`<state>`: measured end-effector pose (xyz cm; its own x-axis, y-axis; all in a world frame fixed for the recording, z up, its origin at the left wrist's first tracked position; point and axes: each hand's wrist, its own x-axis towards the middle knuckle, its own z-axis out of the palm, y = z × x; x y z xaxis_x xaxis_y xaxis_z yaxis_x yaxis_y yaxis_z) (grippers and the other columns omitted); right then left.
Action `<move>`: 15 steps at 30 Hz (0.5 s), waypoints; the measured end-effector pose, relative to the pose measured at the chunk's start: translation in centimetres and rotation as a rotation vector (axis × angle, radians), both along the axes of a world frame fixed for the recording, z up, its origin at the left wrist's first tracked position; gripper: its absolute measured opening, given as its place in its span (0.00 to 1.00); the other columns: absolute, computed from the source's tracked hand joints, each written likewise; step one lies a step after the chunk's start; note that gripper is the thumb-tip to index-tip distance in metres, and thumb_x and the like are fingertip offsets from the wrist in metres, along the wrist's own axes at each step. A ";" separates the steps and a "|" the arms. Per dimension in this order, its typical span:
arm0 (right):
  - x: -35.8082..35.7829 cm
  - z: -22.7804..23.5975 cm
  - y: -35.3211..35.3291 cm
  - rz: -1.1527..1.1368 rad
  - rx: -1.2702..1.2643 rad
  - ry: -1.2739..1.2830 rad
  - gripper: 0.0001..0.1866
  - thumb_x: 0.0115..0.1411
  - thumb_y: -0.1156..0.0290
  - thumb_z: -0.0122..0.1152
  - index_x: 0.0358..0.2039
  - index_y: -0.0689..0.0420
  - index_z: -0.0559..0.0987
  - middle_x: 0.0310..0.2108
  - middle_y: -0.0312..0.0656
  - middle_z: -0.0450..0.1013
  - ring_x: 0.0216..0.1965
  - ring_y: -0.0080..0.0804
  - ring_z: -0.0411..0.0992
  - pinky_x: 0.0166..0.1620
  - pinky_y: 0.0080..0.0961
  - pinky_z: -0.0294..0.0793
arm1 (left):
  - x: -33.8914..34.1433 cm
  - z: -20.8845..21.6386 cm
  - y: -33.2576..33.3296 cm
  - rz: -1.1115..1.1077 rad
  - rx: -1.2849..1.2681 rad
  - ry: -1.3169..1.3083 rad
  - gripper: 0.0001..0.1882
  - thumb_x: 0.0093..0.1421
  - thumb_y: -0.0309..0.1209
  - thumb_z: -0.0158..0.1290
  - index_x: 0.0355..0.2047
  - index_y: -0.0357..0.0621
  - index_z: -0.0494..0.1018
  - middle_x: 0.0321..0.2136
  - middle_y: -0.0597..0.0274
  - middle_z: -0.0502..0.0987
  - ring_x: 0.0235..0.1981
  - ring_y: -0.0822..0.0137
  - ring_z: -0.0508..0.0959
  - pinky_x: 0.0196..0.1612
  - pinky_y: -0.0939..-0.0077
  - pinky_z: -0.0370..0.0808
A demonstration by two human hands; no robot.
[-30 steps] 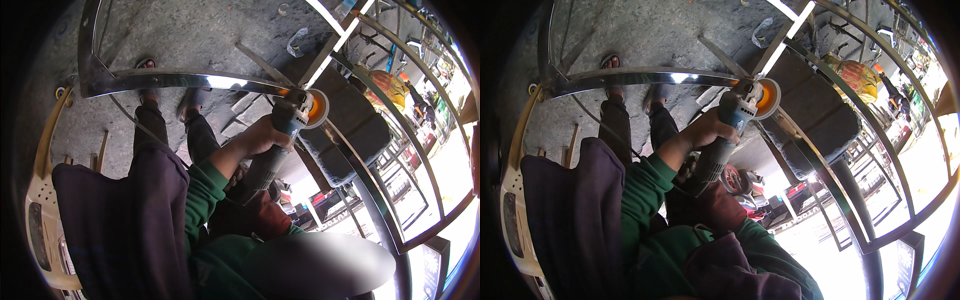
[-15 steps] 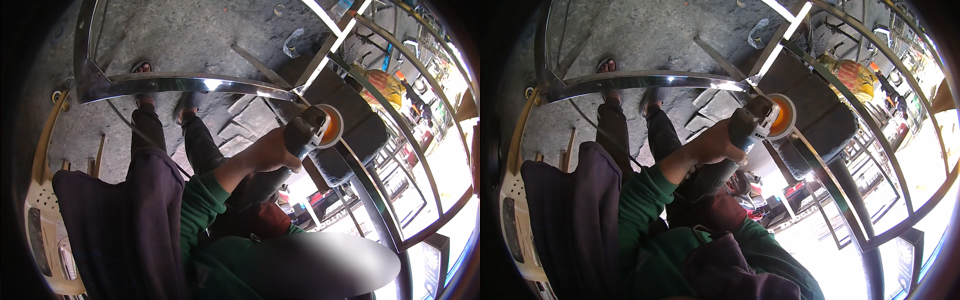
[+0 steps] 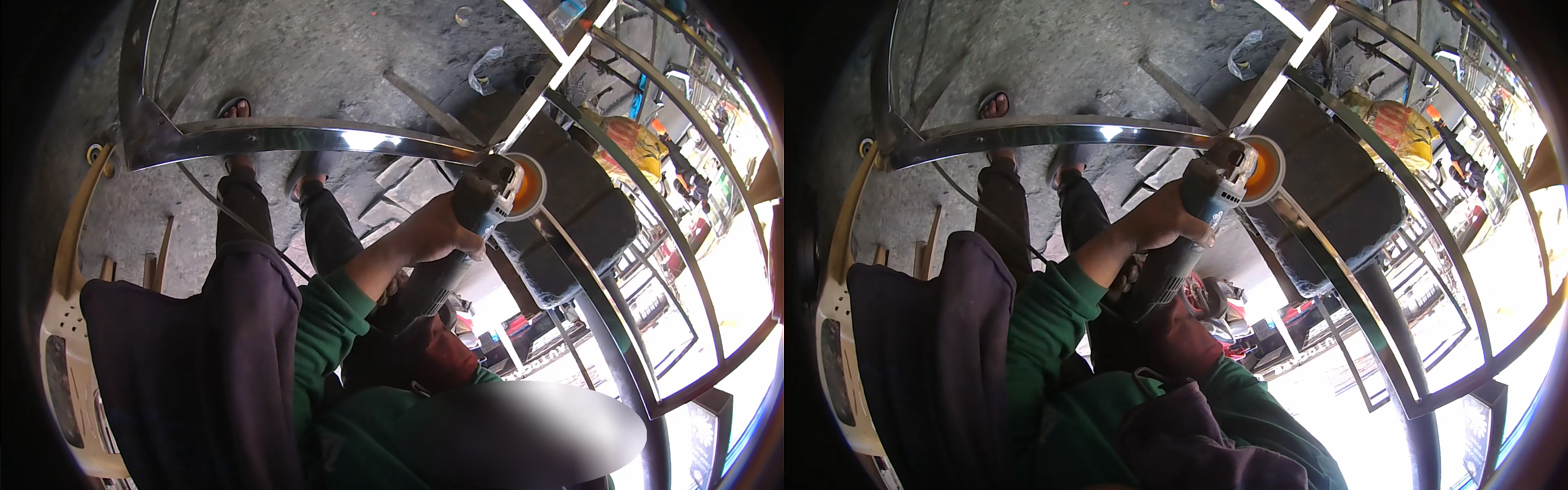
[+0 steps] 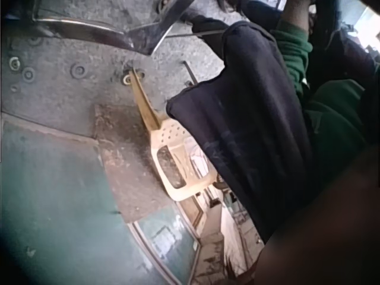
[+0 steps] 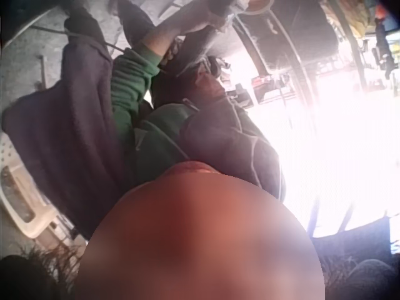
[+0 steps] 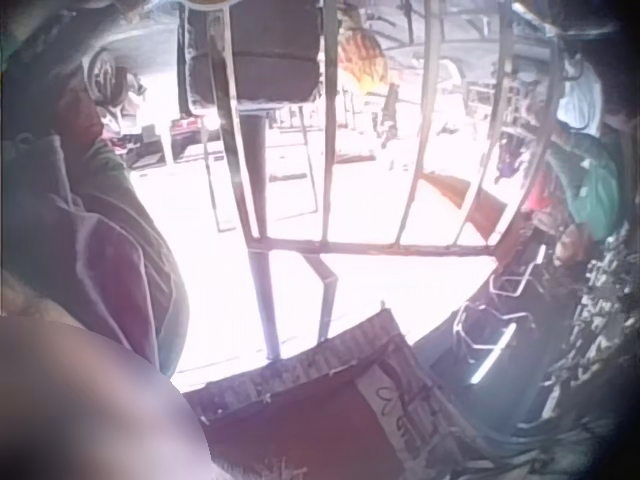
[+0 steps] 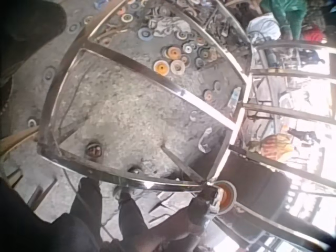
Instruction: The person uses an angle grinder with a polishing pad to polish a metal frame. They hold the frame with one hand and operate the grinder with the other, moving along the frame's edges and surfaces.
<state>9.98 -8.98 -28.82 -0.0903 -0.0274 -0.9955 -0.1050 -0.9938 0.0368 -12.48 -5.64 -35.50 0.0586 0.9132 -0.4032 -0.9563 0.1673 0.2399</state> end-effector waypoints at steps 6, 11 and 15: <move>-0.1 -0.1 0.1 -0.007 -0.009 0.000 0.10 0.72 0.64 0.52 0.43 0.56 0.77 0.31 0.34 0.72 0.34 0.29 0.72 0.43 0.30 0.78 | 0.5 -0.6 0.1 0.024 -0.038 -0.081 0.22 0.43 0.30 0.67 0.41 0.38 0.79 0.34 0.58 0.82 0.37 0.64 0.82 0.47 0.67 0.78; -0.1 -0.2 0.1 -0.007 0.005 0.002 0.10 0.72 0.64 0.51 0.42 0.56 0.77 0.31 0.34 0.72 0.34 0.29 0.73 0.43 0.30 0.78 | 1.1 -0.9 0.5 0.030 -0.013 -0.121 0.21 0.43 0.30 0.67 0.40 0.38 0.79 0.33 0.58 0.82 0.36 0.64 0.82 0.46 0.66 0.78; -0.1 -0.4 0.3 -0.009 0.010 0.004 0.10 0.72 0.64 0.51 0.42 0.56 0.77 0.31 0.35 0.72 0.35 0.29 0.73 0.44 0.30 0.78 | 1.1 -0.5 1.4 -0.014 0.060 -0.096 0.26 0.41 0.31 0.69 0.43 0.40 0.78 0.35 0.59 0.80 0.38 0.64 0.80 0.46 0.65 0.78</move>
